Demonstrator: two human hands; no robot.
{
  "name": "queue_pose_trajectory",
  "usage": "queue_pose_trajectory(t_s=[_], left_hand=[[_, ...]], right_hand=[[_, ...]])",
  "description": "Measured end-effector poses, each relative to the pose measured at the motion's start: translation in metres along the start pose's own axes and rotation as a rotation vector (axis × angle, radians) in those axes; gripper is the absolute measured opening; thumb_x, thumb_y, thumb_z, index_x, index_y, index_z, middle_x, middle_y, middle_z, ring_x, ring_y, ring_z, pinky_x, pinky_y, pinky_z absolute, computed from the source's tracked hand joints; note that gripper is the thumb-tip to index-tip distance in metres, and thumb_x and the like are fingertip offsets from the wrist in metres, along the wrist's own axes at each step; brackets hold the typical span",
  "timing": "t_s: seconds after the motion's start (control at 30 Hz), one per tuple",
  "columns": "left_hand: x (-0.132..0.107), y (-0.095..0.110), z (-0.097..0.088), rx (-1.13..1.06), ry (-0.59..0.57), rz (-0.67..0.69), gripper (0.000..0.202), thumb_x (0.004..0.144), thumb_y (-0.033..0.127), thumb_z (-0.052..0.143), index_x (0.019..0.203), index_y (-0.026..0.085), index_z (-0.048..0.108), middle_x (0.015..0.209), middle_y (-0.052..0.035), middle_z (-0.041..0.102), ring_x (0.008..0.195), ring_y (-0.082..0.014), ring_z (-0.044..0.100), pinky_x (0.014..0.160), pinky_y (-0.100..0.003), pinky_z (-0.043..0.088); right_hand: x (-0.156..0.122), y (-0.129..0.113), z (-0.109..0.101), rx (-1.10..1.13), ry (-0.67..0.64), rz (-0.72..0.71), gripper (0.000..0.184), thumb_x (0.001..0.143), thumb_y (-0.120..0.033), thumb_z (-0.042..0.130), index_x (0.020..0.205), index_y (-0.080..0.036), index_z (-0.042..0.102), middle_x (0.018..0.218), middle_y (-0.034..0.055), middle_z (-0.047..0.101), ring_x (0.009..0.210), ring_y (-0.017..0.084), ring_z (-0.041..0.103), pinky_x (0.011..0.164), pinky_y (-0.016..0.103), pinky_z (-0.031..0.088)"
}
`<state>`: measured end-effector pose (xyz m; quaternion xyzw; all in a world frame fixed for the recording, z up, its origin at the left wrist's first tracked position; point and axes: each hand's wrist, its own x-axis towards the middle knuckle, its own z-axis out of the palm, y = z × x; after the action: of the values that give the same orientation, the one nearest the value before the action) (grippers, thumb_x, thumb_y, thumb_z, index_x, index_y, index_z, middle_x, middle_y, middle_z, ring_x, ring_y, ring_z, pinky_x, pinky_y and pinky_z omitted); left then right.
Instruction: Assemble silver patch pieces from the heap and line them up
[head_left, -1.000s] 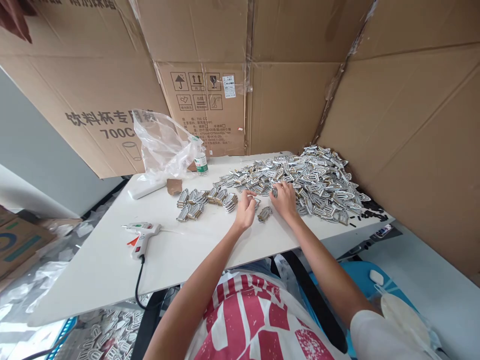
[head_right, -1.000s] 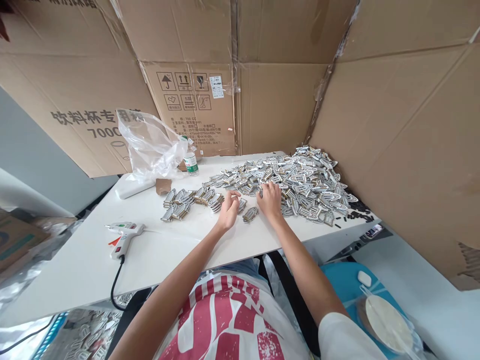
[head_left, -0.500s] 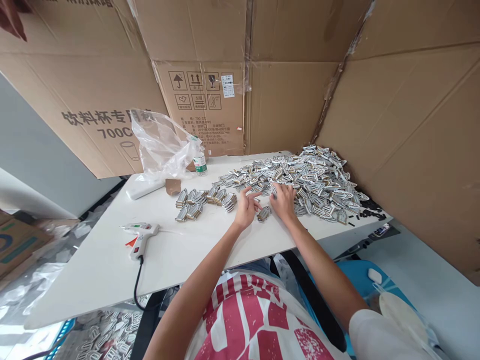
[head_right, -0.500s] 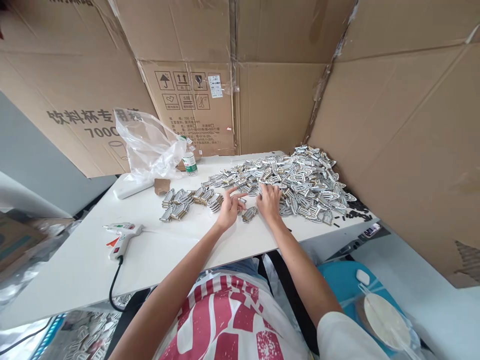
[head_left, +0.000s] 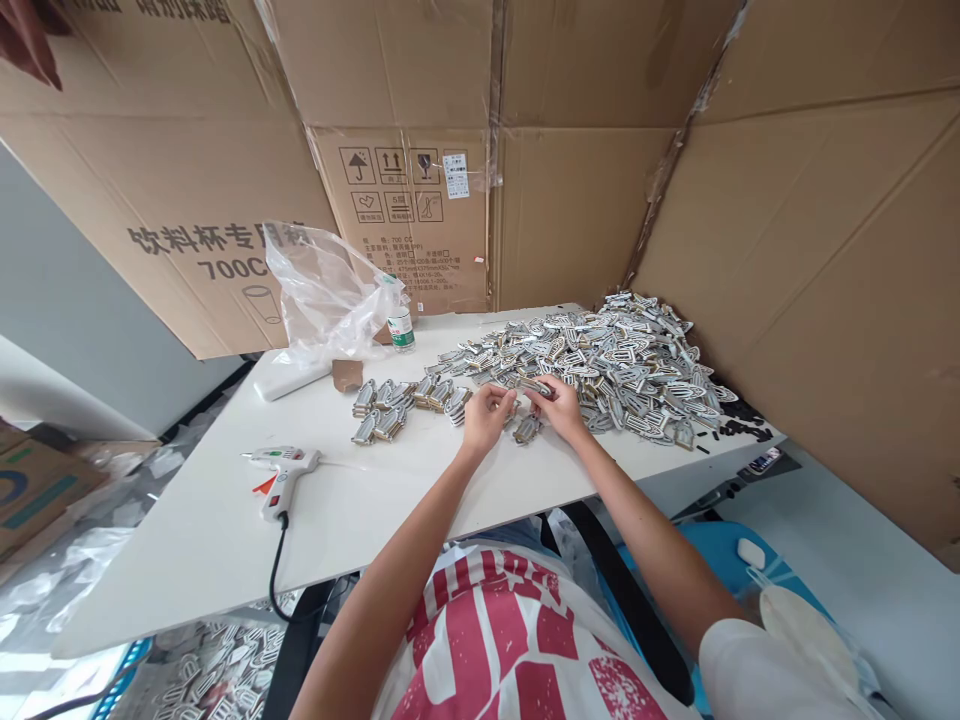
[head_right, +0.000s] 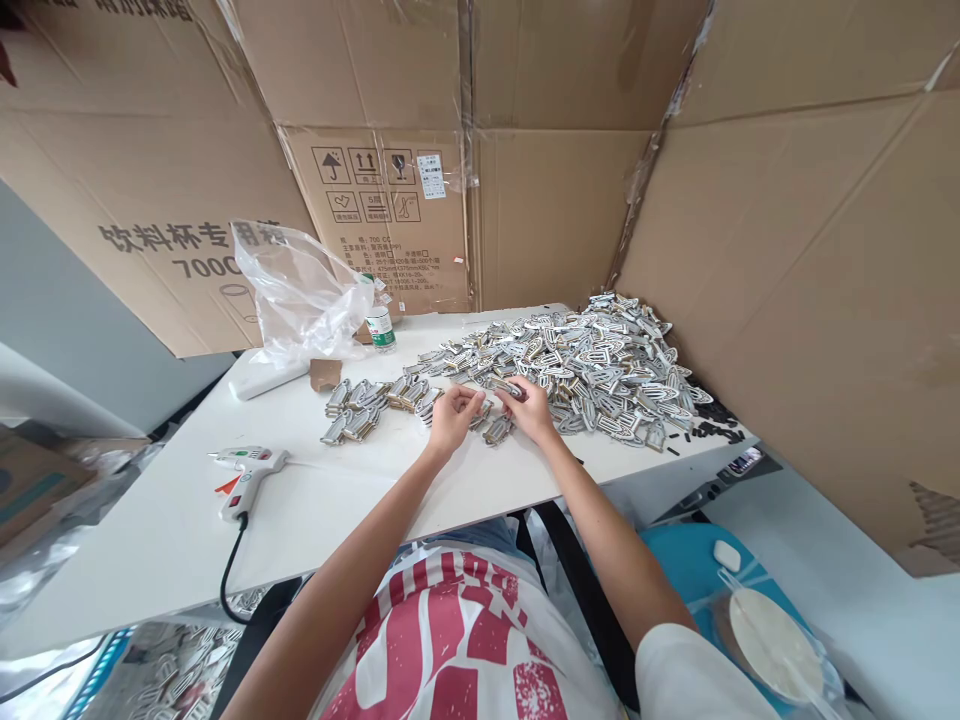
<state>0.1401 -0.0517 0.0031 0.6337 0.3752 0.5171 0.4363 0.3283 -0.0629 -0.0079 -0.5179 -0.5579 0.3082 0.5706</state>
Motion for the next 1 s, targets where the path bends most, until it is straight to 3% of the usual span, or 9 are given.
queue_pose_trajectory(t_s=[0.13,0.3,0.4,0.6,1.0], left_hand=[[-0.001,0.003,-0.001,0.092,0.006,0.025,0.039,0.088,0.058,0.078,0.086,0.019,0.076,0.077,-0.0051,0.076,0.066,-0.0165,0.063,0.061,-0.028,0.043],[-0.002,0.005,0.001,0.119,0.005,0.010,0.033,0.095,0.051,0.068,0.099,0.020,0.080,0.081,-0.0052,0.080,0.057,-0.0149,0.056,0.058,-0.029,0.042],[-0.002,0.006,0.001,0.136,-0.007,0.015,0.034,0.097,0.051,0.066,0.099,0.020,0.081,0.082,-0.0058,0.081,0.059,-0.0163,0.060,0.059,-0.030,0.042],[-0.005,0.008,0.000,0.161,-0.017,0.025,0.030,0.096,0.049,0.070,0.092,0.021,0.081,0.083,-0.0051,0.081,0.064,-0.0173,0.065,0.061,-0.030,0.042],[-0.005,0.010,0.002,0.038,0.059,0.017,0.024,0.096,0.043,0.074,0.094,0.019,0.075,0.083,-0.0083,0.082,0.078,-0.0225,0.077,0.068,-0.031,0.050]], right_hand=[[0.000,-0.005,-0.002,0.101,0.000,0.020,0.046,0.080,-0.066,0.080,0.097,-0.024,0.073,0.073,0.0009,0.070,0.058,0.018,0.057,0.055,0.032,0.047],[0.003,-0.002,-0.004,0.293,-0.038,0.115,0.051,0.089,-0.062,0.065,0.120,-0.022,0.074,0.073,0.0011,0.069,0.053,0.017,0.053,0.051,0.031,0.043],[0.004,0.000,-0.004,0.346,-0.078,0.114,0.058,0.092,-0.060,0.055,0.127,-0.019,0.076,0.075,0.0039,0.071,0.052,0.017,0.053,0.050,0.033,0.043],[-0.002,-0.008,-0.005,0.188,-0.175,0.121,0.067,0.091,-0.061,0.055,0.142,-0.022,0.073,0.084,0.0039,0.075,0.056,0.018,0.053,0.053,0.032,0.038],[-0.005,-0.011,-0.005,0.100,-0.197,0.095,0.062,0.094,-0.061,0.053,0.137,-0.025,0.079,0.078,0.0046,0.074,0.064,0.023,0.059,0.063,0.038,0.049]])
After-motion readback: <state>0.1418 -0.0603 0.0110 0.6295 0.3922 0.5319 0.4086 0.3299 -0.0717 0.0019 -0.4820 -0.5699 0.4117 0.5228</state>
